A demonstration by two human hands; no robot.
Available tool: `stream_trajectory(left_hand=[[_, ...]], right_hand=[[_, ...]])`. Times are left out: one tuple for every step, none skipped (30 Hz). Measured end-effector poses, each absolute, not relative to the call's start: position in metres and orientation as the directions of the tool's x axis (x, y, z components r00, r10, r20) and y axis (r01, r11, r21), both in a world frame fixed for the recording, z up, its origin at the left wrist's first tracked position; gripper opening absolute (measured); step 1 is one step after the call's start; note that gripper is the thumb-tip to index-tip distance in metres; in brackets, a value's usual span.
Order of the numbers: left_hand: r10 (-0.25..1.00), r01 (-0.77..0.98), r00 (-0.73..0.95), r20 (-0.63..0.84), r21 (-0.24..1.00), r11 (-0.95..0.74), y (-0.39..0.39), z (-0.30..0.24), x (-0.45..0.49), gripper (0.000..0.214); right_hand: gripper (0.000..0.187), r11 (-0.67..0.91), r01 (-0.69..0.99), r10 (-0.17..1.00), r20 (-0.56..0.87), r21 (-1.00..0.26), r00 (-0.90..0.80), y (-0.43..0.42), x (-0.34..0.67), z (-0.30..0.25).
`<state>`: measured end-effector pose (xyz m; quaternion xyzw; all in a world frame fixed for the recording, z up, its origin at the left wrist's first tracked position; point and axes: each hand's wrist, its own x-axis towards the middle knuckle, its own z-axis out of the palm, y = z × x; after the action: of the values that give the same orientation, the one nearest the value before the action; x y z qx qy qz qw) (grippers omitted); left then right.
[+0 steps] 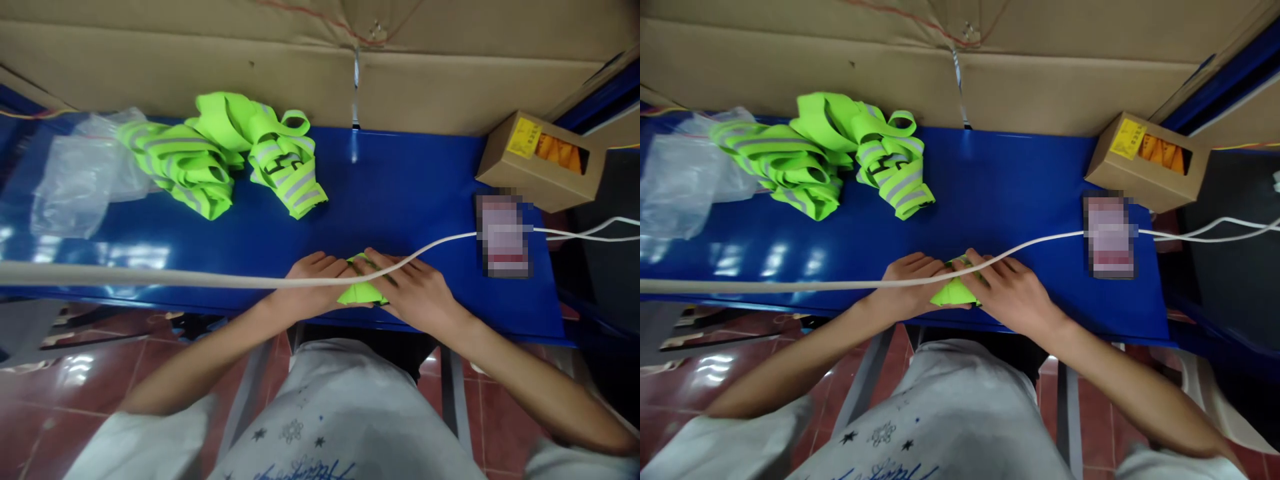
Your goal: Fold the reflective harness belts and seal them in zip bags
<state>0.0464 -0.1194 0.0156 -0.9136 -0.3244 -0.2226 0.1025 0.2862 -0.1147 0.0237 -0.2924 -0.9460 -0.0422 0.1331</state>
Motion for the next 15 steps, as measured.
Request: stream_trajectory(left_hand=[[0.55, 0.649, 0.672, 0.495, -0.038, -0.759, -0.118, 0.014, 0.048, 0.05], [0.555, 0.661, 0.649, 0.52, -0.027, -0.75, -0.117, 0.013, 0.05, 0.054], [0.564, 0.675, 0.62, 0.545, -0.005, -0.738, -0.116, 0.011, 0.052, 0.057], [0.581, 0.692, 0.582, 0.569, 0.03, -0.722, -0.116, 0.009, 0.054, 0.061], [0.609, 0.709, 0.534, 0.587, 0.082, -0.701, -0.116, 0.007, 0.056, 0.065], [0.645, 0.726, 0.483, 0.592, 0.141, -0.673, -0.116, 0.005, 0.058, 0.069], [0.68, 0.743, 0.432, 0.592, 0.194, -0.641, -0.116, 0.004, 0.06, 0.075], [0.71, 0.76, 0.387, 0.589, 0.232, -0.607, -0.116, 0.003, 0.062, 0.082], [0.725, 0.777, 0.35, 0.593, 0.249, -0.579, -0.116, 0.003, 0.064, 0.089], [0.726, 0.789, 0.334, 0.601, 0.243, -0.564, -0.116, 0.004, 0.066, 0.095], [0.719, 0.796, 0.34, 0.606, 0.222, -0.563, -0.116, 0.005, 0.068, 0.1], [0.713, 0.799, 0.357, 0.603, 0.197, -0.568, -0.117, 0.007, 0.07, 0.103], [0.713, 0.797, 0.383, 0.587, 0.18, -0.576, -0.118, 0.01, 0.071, 0.104], [0.721, 0.791, 0.409, 0.559, 0.176, -0.585, -0.12, 0.013, 0.072, 0.104], [0.732, 0.783, 0.429, 0.529, 0.186, -0.593, -0.122, 0.017, 0.073, 0.103]], right_hand=[[0.052, 0.83, 0.558, 0.532, 0.287, 0.01, -0.797, -0.111, 0.285, 0.023], [0.053, 0.834, 0.552, 0.523, 0.298, 0.014, -0.798, -0.108, 0.283, 0.022], [0.055, 0.839, 0.544, 0.513, 0.312, 0.015, -0.8, -0.106, 0.282, 0.02], [0.058, 0.843, 0.537, 0.504, 0.329, 0.012, -0.799, -0.103, 0.281, 0.018], [0.06, 0.845, 0.534, 0.498, 0.35, 0.009, -0.794, -0.101, 0.28, 0.017], [0.061, 0.846, 0.534, 0.494, 0.373, 0.006, -0.786, -0.099, 0.28, 0.015], [0.059, 0.845, 0.534, 0.49, 0.398, 0.002, -0.776, -0.098, 0.279, 0.014], [0.055, 0.844, 0.537, 0.488, 0.42, -0.002, -0.765, -0.098, 0.279, 0.013], [0.05, 0.841, 0.541, 0.489, 0.439, -0.008, -0.754, -0.097, 0.279, 0.012], [0.044, 0.839, 0.544, 0.491, 0.458, -0.021, -0.741, -0.097, 0.279, 0.012], [0.039, 0.839, 0.543, 0.493, 0.475, -0.038, -0.729, -0.098, 0.279, 0.011], [0.035, 0.839, 0.542, 0.496, 0.49, -0.057, -0.716, -0.098, 0.279, 0.01], [0.032, 0.839, 0.54, 0.5, 0.501, -0.075, -0.706, -0.099, 0.28, 0.01], [0.029, 0.839, 0.536, 0.502, 0.505, -0.088, -0.702, -0.099, 0.281, 0.009], [0.027, 0.842, 0.531, 0.5, 0.505, -0.093, -0.703, -0.1, 0.282, 0.009]])
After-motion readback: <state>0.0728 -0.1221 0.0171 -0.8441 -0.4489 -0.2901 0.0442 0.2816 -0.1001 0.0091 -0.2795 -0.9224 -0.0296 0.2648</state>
